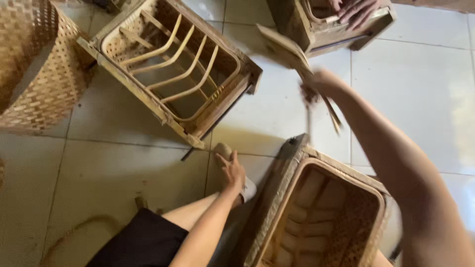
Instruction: The person inserts thin wooden strips into a rectangular woven basket frame held in a wooden jig. They use a hammer to tap the strips into place, then remove the strips and the jig to reveal the finished basket.
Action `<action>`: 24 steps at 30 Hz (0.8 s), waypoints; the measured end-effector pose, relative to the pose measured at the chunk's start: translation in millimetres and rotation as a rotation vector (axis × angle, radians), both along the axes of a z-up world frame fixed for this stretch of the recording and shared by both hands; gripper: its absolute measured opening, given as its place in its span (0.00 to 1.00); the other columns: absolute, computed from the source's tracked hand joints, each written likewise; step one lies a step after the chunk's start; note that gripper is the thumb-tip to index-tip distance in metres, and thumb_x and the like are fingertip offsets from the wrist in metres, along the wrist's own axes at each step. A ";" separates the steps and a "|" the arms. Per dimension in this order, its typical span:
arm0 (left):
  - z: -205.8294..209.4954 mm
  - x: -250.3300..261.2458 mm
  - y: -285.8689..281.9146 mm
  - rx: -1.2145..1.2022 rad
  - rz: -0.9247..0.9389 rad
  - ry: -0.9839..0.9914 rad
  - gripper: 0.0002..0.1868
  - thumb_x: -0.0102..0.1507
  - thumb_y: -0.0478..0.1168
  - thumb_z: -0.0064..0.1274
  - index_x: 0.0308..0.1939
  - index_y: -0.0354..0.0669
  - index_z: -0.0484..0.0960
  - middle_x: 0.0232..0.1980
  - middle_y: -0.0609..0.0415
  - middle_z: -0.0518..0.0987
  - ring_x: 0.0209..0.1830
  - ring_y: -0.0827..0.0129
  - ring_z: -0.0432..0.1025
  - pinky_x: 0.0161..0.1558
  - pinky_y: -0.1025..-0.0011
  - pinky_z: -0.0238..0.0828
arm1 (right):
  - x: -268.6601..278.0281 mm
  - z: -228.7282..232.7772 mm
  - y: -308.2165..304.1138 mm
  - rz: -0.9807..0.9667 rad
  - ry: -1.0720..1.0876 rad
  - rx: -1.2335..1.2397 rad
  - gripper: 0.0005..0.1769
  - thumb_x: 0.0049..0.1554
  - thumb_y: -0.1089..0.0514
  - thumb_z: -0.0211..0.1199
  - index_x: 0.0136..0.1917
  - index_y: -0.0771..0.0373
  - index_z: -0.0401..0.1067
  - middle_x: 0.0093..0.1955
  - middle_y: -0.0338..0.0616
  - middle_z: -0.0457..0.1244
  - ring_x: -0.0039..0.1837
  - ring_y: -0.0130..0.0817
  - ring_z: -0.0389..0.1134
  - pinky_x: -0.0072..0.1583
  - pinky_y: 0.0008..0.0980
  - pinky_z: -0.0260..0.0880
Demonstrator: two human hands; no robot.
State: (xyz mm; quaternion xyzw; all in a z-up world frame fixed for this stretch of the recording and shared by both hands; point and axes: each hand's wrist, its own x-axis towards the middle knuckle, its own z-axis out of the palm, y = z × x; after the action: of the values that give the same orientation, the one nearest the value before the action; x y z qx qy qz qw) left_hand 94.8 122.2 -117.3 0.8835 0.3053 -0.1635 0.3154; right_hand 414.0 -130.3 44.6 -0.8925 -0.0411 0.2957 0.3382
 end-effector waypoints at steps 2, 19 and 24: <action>18.3 5.9 1.4 0.010 -0.032 0.062 0.33 0.65 0.35 0.43 0.75 0.62 0.62 0.80 0.23 0.31 0.53 0.31 0.75 0.43 0.51 0.81 | 75.0 5.8 58.4 0.118 -0.404 -0.173 0.24 0.57 0.50 0.70 0.59 0.70 0.71 0.46 0.54 0.70 0.45 0.42 0.72 0.46 0.41 0.77; -18.6 -6.9 7.0 0.155 -0.247 -0.116 0.38 0.64 0.49 0.50 0.79 0.61 0.58 0.80 0.28 0.36 0.79 0.32 0.44 0.69 0.34 0.41 | -366.9 -93.9 -71.1 -0.873 -0.722 0.311 0.16 0.71 0.53 0.54 0.58 0.65 0.78 0.46 0.49 0.71 0.47 0.34 0.72 0.50 0.31 0.72; 86.0 -63.0 -67.7 -0.089 -0.315 -0.697 0.32 0.74 0.51 0.46 0.81 0.59 0.56 0.86 0.35 0.46 0.86 0.40 0.45 0.79 0.43 0.38 | -408.1 -200.1 -82.5 -0.568 -0.839 -0.460 0.27 0.71 0.43 0.51 0.57 0.72 0.72 0.46 0.60 0.68 0.44 0.48 0.70 0.44 0.42 0.72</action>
State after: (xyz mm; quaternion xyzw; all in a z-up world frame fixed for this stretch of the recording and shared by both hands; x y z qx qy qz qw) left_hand 31.8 54.4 -31.4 0.9076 0.0329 0.0872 0.4094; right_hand 5.8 -212.8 -155.5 -0.9606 0.1354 -0.1864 0.1557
